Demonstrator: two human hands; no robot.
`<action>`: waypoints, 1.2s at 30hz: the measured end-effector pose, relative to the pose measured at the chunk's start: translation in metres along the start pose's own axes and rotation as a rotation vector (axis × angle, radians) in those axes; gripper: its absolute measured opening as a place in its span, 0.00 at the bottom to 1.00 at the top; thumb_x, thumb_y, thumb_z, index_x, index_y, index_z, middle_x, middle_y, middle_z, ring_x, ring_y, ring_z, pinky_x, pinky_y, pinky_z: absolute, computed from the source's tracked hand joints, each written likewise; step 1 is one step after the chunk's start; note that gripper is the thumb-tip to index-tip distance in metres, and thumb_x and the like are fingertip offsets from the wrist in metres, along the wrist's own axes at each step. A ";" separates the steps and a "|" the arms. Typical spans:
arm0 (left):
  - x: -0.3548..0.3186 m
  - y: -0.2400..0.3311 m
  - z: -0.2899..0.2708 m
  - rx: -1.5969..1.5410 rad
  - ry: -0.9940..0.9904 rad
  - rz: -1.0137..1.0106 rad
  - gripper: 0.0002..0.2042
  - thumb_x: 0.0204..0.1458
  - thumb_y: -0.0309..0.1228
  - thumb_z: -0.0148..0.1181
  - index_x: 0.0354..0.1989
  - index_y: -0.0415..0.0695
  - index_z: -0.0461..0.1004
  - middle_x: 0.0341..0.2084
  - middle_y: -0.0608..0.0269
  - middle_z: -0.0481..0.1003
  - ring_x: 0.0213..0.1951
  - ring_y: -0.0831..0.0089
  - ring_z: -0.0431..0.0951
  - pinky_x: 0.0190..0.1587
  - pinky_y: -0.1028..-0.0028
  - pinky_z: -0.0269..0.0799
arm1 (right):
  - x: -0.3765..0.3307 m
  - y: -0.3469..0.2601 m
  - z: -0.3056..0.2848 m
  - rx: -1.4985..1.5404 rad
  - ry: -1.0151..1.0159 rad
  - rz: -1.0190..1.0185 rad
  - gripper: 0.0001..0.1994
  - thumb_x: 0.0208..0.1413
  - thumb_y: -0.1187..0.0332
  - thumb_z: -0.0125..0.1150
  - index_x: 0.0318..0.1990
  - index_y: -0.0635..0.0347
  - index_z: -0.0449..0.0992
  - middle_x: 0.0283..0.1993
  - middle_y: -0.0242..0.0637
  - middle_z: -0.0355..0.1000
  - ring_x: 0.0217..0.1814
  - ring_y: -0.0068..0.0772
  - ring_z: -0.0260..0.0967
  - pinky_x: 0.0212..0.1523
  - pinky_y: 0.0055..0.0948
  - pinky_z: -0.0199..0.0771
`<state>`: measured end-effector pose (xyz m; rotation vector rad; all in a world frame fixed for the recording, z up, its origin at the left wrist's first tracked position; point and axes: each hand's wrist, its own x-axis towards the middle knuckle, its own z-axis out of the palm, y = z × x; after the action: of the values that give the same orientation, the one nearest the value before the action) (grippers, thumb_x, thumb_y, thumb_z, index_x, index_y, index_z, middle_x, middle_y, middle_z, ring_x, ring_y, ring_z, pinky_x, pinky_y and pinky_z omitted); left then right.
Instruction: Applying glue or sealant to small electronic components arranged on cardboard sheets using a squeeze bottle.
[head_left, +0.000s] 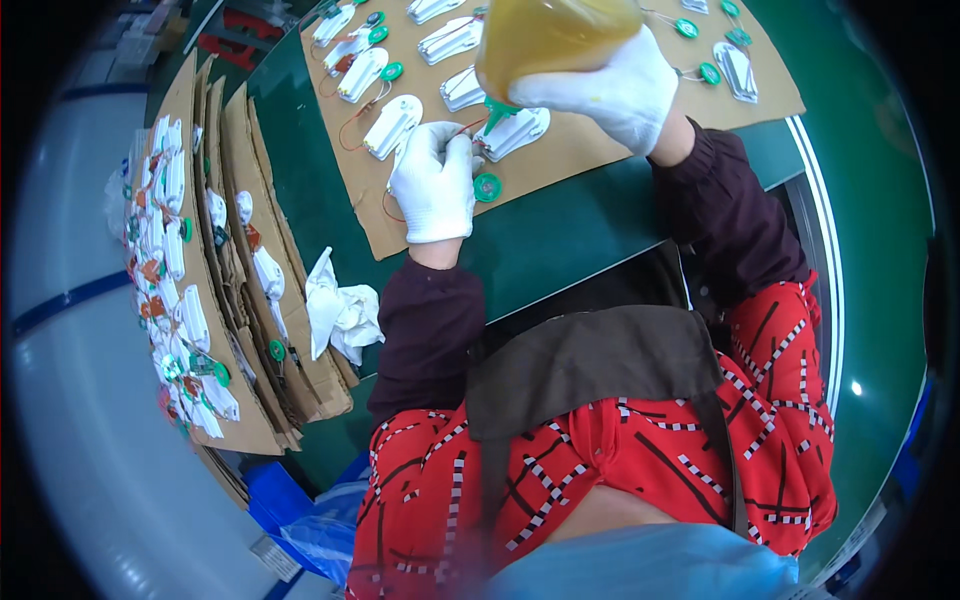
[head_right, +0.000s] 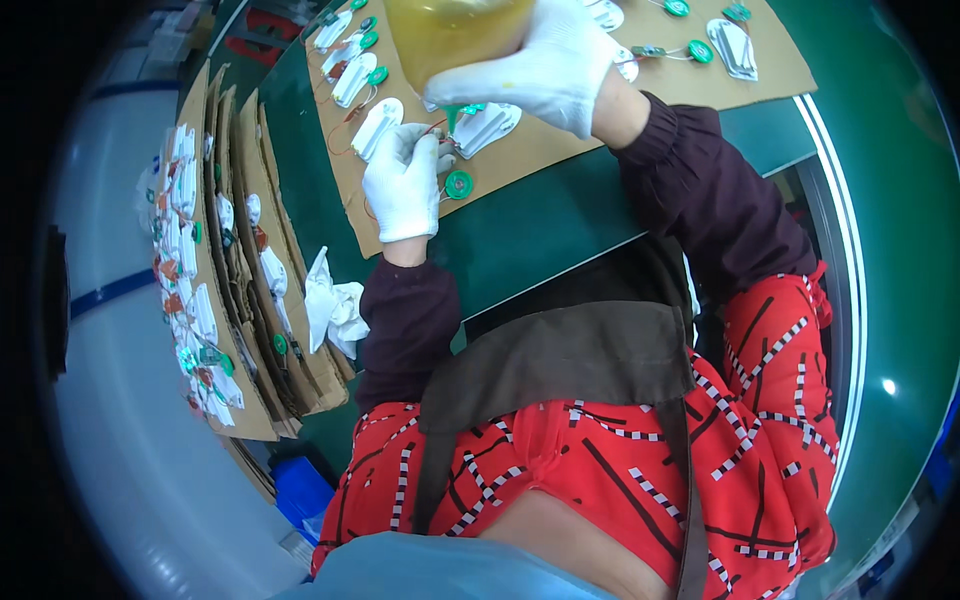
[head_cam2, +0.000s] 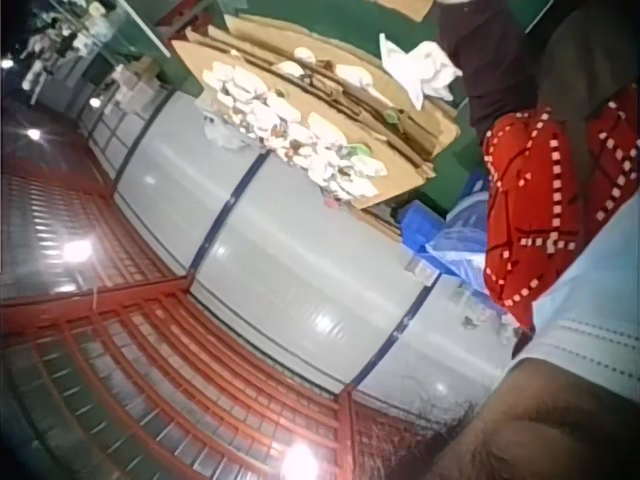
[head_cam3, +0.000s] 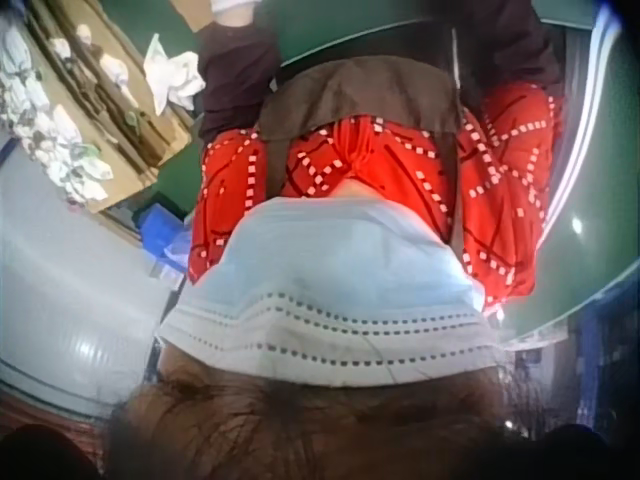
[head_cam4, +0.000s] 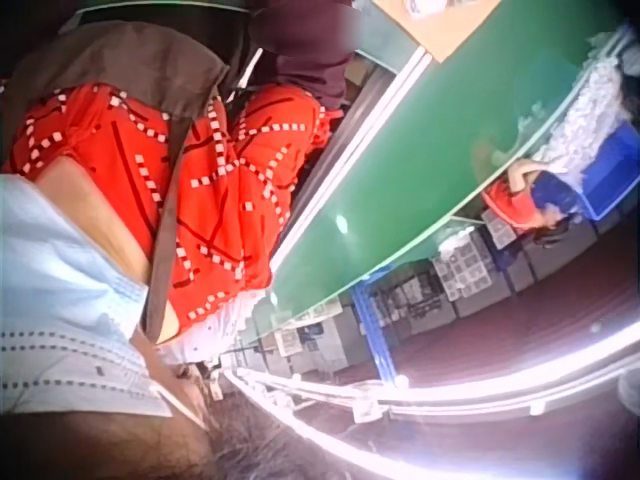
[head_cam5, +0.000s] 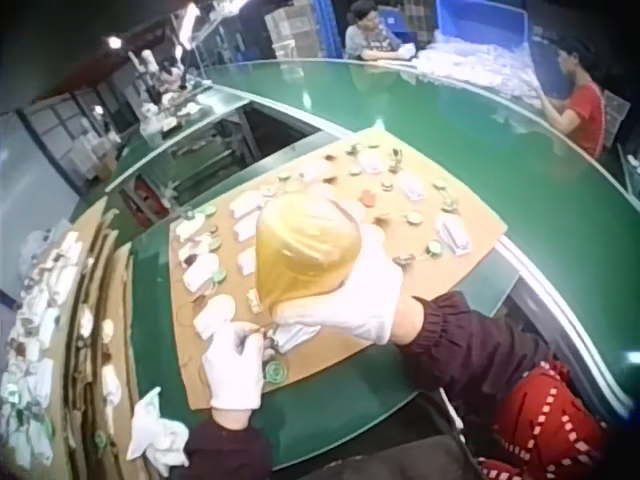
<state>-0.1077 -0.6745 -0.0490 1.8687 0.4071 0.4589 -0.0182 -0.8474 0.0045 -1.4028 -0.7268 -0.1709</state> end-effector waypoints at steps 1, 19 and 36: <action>0.000 0.002 -0.001 -0.002 0.015 -0.006 0.04 0.49 0.22 0.55 0.31 0.33 0.73 0.24 0.58 0.74 0.21 0.76 0.77 0.25 0.79 0.71 | -0.004 0.006 0.003 0.004 0.097 0.014 0.49 0.29 0.64 0.80 0.59 0.68 0.53 0.53 0.40 0.68 0.54 0.29 0.65 0.56 0.29 0.63; 0.004 -0.013 -0.001 0.093 0.014 0.066 0.04 0.44 0.24 0.59 0.28 0.36 0.75 0.22 0.58 0.74 0.21 0.74 0.75 0.26 0.75 0.70 | 0.007 0.041 0.004 0.027 -0.210 -0.226 0.37 0.32 0.62 0.78 0.54 0.60 0.66 0.50 0.35 0.70 0.49 0.30 0.68 0.50 0.27 0.67; 0.002 -0.009 -0.002 0.067 0.007 0.052 0.03 0.46 0.21 0.57 0.29 0.36 0.74 0.23 0.59 0.74 0.20 0.76 0.77 0.22 0.77 0.69 | -0.007 0.021 -0.011 -0.132 -0.219 0.035 0.20 0.44 0.64 0.71 0.44 0.60 0.73 0.38 0.34 0.74 0.38 0.28 0.71 0.38 0.24 0.73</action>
<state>-0.1077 -0.6687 -0.0565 1.9462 0.3839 0.4925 -0.0089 -0.8559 -0.0168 -1.5755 -0.8843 -0.0383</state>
